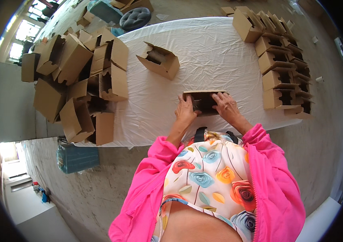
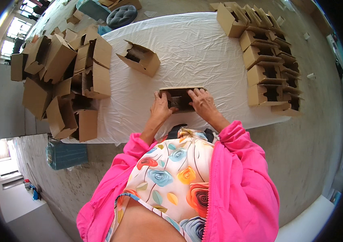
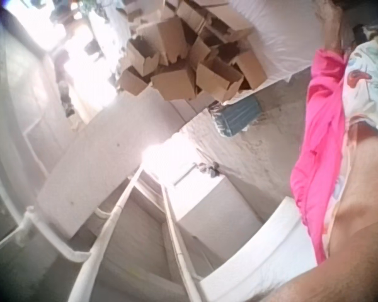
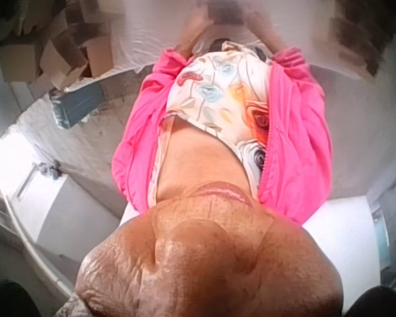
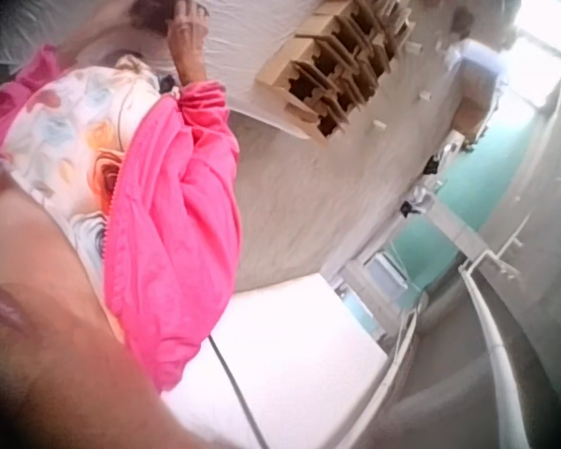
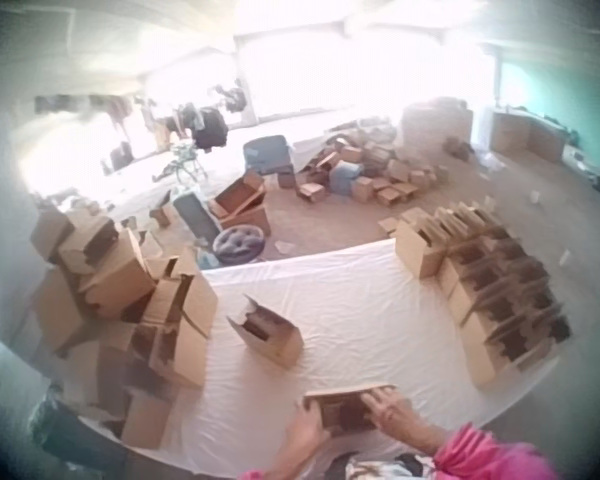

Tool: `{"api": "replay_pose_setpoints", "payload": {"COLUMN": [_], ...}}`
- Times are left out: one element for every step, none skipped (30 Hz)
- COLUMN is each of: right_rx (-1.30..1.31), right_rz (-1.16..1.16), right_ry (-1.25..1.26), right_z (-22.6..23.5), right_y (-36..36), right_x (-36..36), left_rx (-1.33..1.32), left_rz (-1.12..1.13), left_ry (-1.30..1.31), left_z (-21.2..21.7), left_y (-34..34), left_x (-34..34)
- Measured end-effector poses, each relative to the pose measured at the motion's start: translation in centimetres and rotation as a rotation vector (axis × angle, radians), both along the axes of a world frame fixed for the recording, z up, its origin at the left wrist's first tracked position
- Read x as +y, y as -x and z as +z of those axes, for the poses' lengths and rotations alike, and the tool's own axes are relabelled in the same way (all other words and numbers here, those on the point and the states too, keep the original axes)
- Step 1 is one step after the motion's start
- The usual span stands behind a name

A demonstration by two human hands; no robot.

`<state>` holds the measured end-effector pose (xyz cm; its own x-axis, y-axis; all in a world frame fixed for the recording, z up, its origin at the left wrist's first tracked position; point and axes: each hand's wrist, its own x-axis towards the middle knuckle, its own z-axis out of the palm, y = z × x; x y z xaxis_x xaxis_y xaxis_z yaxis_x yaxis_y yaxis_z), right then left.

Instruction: The person places bottles into small cardboard boxes, closes the boxes, and places the boxes onto a table.

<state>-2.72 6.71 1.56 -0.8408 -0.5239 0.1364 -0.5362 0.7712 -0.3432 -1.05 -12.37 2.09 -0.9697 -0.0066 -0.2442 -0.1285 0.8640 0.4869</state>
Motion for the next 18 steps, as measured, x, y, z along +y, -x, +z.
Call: {"api": "replay_pose_setpoints", "payload": {"right_rx": [0.021, 0.043, 0.003, 0.009, 0.014, 0.021, -0.102, -0.099, -0.097, -0.095, -0.134, -0.176, -0.216, -0.232, -0.251, -0.269, -0.284, -0.295], "right_rz": [-0.04, -0.08, -0.114, -0.136, -0.158, -0.182, -0.203, -0.194, -0.187, -0.179, -0.171, -0.156, -0.146, -0.146, -0.139, -0.131, -0.122, -0.115], "right_ry": [0.003, 0.005, -0.022, -0.008, 0.005, 0.023, 0.026, 0.022, 0.018, 0.013, 0.04, 0.068, 0.096, 0.104, 0.115, 0.125, 0.116, 0.106], "right_z": [0.2, 0.3, -0.1, -0.4, -0.6, -0.8, -1.5, -1.8, -2.0, -2.3, -2.7, -3.3, -3.4, -3.5, -3.5, -3.6, -3.9, -4.0], "right_y": [0.0, -0.1, 0.0, 0.0, 0.1, 0.3, 0.7, 0.9, 1.1, 1.3, 1.5, 1.7, 1.8, 1.7, 1.8, 1.8, 1.8, 1.8], "right_x": [-0.1, -0.1, 0.0, 0.1, 0.1, 0.1, 0.4, 0.4, 0.5, 0.6, 0.8, 1.0, 1.2, 1.4, 1.6, 1.7, 1.8, 2.0], "left_rx": [-0.054, -0.054, -0.053, -0.052, -0.075, -0.079, -0.082, -0.084, -0.084, -0.064, -0.044, -0.026, 0.131, 0.288, 0.444, 0.392, 0.339, 0.288], "left_rz": [0.036, 0.043, 0.05, 0.057, 0.047, 0.034, 0.022, 0.01, 0.019, 0.021, 0.024, 0.033, -0.012, -0.057, -0.096, -0.06, -0.022, 0.015], "left_ry": [0.075, 0.127, 0.18, 0.233, 0.281, 0.293, 0.304, 0.314, 0.261, 0.172, 0.083, -0.005, -0.139, -0.272, -0.404, -0.508, -0.611, -0.716], "left_z": [0.0, -0.4, -0.8, -1.1, -1.3, -1.6, -2.3, -2.7, -2.8, -2.9, -3.2, -3.7, -4.6, -5.9, -5.8, -5.8, -5.7, -5.3], "left_y": [0.5, 1.1, 1.7, 2.2, 2.6, 3.0, 3.3, 3.4, 3.4, 3.4, 3.2, 2.9, 2.7, 2.6, 2.4, 2.3, 2.2, 2.2], "left_x": [0.6, 0.8, 1.0, 1.2, 1.2, 1.0, 0.6, 0.3, 0.0, -0.4, -0.8, -1.6, -2.6, -3.7, -4.4, -4.8, -5.1, -5.3]}}
